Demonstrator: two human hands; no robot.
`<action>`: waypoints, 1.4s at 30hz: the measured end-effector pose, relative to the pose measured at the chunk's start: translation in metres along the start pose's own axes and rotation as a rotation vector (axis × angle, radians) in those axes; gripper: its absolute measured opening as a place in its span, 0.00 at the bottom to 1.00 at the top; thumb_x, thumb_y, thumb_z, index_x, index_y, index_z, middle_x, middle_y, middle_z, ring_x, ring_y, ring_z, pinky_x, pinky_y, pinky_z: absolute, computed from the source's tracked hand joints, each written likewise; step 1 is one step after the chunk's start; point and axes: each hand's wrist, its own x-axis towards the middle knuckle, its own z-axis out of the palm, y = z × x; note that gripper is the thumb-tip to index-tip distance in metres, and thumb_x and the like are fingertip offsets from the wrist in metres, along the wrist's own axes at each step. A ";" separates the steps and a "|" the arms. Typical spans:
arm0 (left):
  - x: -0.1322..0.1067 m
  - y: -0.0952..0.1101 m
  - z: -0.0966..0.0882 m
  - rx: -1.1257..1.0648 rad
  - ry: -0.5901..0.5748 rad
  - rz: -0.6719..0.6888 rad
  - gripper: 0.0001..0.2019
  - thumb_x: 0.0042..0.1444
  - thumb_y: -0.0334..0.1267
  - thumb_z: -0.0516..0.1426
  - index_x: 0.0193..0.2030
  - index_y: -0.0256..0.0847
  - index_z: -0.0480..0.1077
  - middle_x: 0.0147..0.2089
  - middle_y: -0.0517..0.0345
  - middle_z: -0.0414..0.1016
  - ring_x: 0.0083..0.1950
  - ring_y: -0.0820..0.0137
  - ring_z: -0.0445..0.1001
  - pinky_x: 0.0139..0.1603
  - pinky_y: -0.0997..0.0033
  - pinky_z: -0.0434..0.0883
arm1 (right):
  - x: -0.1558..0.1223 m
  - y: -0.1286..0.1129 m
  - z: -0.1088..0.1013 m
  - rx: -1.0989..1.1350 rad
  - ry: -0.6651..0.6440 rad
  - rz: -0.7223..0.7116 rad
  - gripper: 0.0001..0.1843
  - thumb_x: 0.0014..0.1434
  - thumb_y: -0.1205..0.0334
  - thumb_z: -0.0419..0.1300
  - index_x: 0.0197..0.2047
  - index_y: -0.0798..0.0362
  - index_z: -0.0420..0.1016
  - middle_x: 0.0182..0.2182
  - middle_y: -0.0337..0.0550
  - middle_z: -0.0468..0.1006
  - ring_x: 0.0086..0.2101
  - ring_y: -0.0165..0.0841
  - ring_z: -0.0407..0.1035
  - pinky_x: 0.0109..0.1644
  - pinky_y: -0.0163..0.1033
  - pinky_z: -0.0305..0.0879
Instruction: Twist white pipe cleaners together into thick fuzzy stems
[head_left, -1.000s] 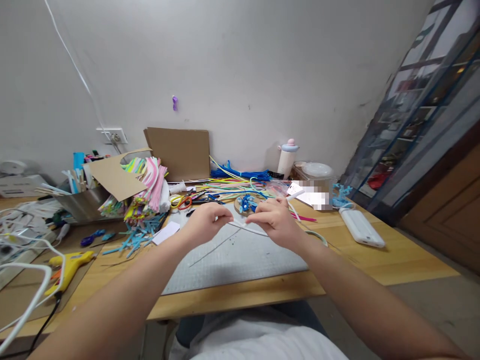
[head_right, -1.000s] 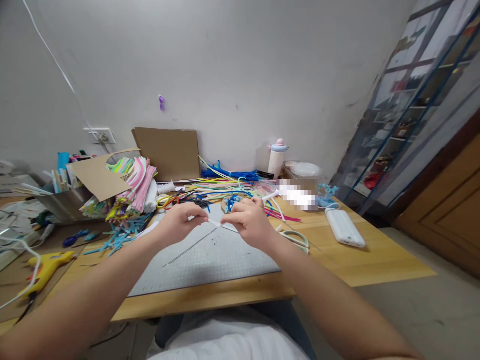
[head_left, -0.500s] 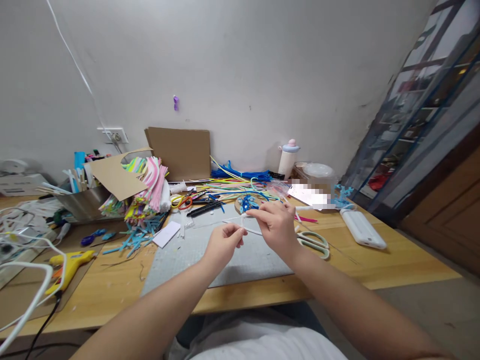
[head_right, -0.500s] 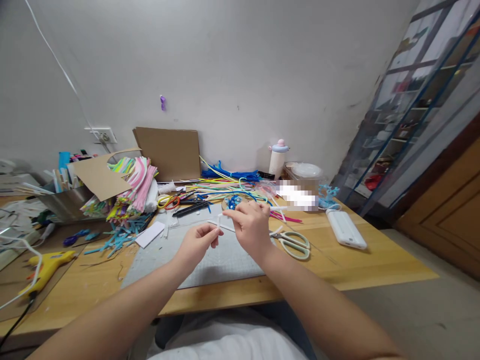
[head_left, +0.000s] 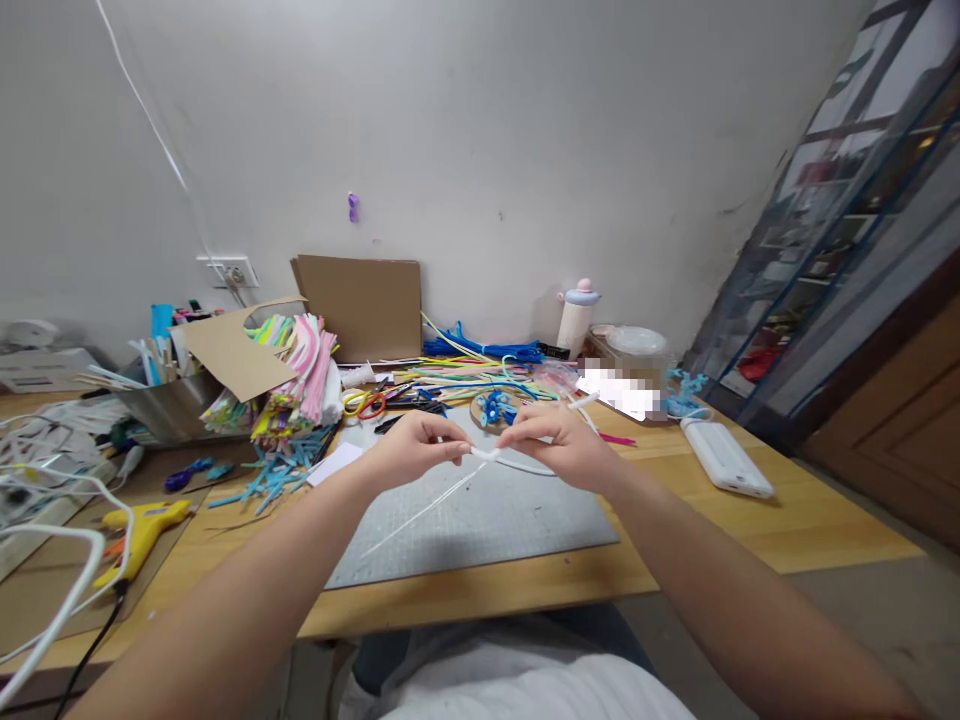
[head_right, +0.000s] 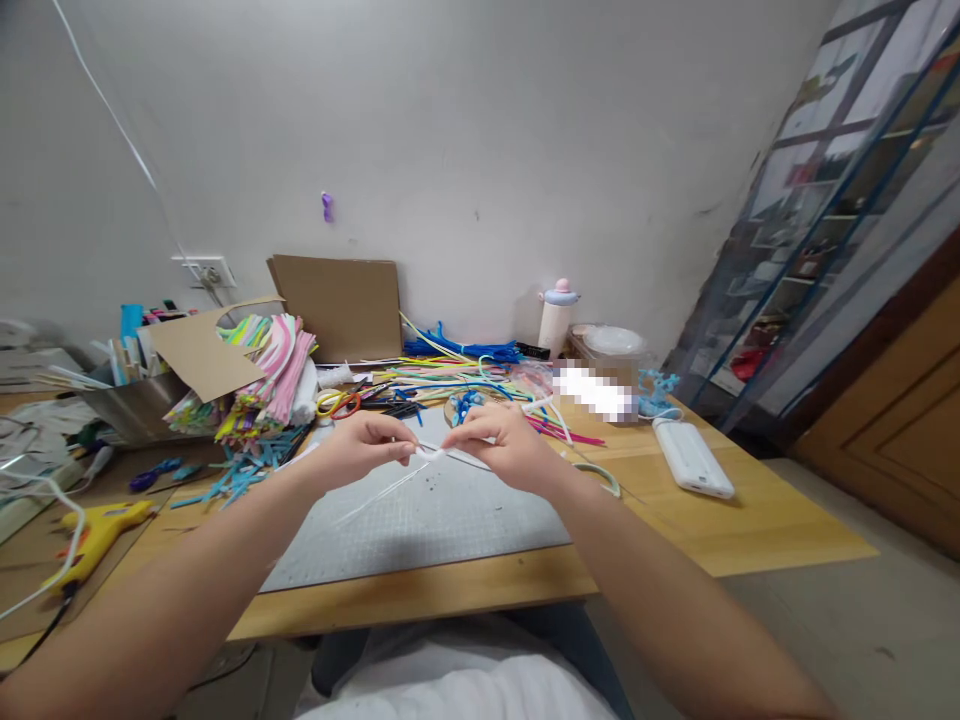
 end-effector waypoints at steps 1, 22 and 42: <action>0.001 -0.004 0.004 -0.087 0.029 -0.022 0.11 0.45 0.44 0.62 0.26 0.37 0.76 0.23 0.57 0.73 0.27 0.72 0.67 0.29 0.74 0.63 | 0.001 0.002 0.002 0.104 0.012 0.052 0.10 0.59 0.58 0.56 0.35 0.48 0.79 0.28 0.39 0.74 0.33 0.32 0.65 0.41 0.40 0.55; -0.007 0.000 0.022 0.050 0.264 -0.058 0.07 0.45 0.39 0.60 0.23 0.39 0.75 0.22 0.61 0.69 0.26 0.74 0.62 0.24 0.76 0.55 | -0.002 -0.015 0.009 -0.520 0.066 -0.078 0.15 0.61 0.68 0.53 0.36 0.40 0.79 0.28 0.38 0.73 0.35 0.32 0.61 0.46 0.45 0.43; 0.006 -0.022 0.038 -0.695 0.220 -0.043 0.05 0.46 0.37 0.58 0.30 0.39 0.67 0.21 0.64 0.64 0.20 0.79 0.60 0.21 0.79 0.57 | 0.008 -0.005 0.028 0.553 0.039 0.464 0.14 0.51 0.56 0.59 0.39 0.52 0.79 0.35 0.41 0.79 0.39 0.35 0.68 0.44 0.40 0.60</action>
